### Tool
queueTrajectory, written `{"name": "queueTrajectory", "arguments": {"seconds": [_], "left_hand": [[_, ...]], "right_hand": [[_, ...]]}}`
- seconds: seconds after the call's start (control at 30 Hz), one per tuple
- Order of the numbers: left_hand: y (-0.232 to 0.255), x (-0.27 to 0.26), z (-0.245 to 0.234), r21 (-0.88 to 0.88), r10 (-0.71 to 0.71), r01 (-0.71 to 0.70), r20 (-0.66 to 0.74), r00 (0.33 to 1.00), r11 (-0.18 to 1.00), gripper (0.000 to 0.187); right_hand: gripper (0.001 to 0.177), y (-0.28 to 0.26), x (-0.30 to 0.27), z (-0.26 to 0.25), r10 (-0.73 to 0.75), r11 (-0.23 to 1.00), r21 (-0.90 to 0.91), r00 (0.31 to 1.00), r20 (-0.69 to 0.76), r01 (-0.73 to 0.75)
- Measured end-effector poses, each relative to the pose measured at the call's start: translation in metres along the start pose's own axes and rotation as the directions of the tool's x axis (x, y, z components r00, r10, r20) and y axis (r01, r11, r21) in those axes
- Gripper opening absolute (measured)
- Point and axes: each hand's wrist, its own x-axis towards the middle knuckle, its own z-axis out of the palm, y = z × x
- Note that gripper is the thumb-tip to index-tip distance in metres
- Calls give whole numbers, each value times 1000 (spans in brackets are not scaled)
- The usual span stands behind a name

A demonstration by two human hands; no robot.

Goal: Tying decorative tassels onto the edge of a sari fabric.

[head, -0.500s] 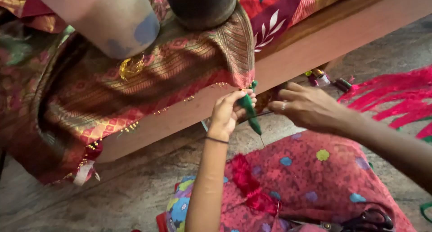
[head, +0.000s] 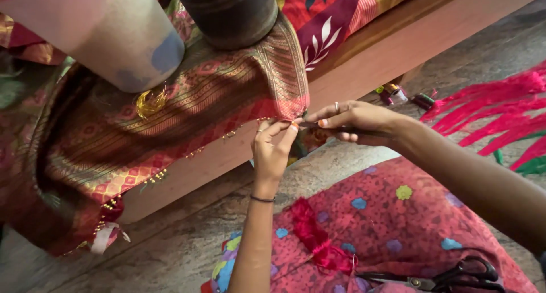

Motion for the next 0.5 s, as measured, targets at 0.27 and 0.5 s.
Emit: {"name": "queueTrajectory", "arguments": {"seconds": [0.27, 0.5], "left_hand": [[-55, -2, 10, -562, -265, 371, 264, 927, 739, 27], [-44, -11, 21, -497, -284, 354, 214, 935, 792, 28]], "right_hand": [[43, -3, -23, 14, 141, 989, 40, 985, 97, -146], [18, 141, -33, 12, 346, 409, -843, 914, -210, -348]]}}
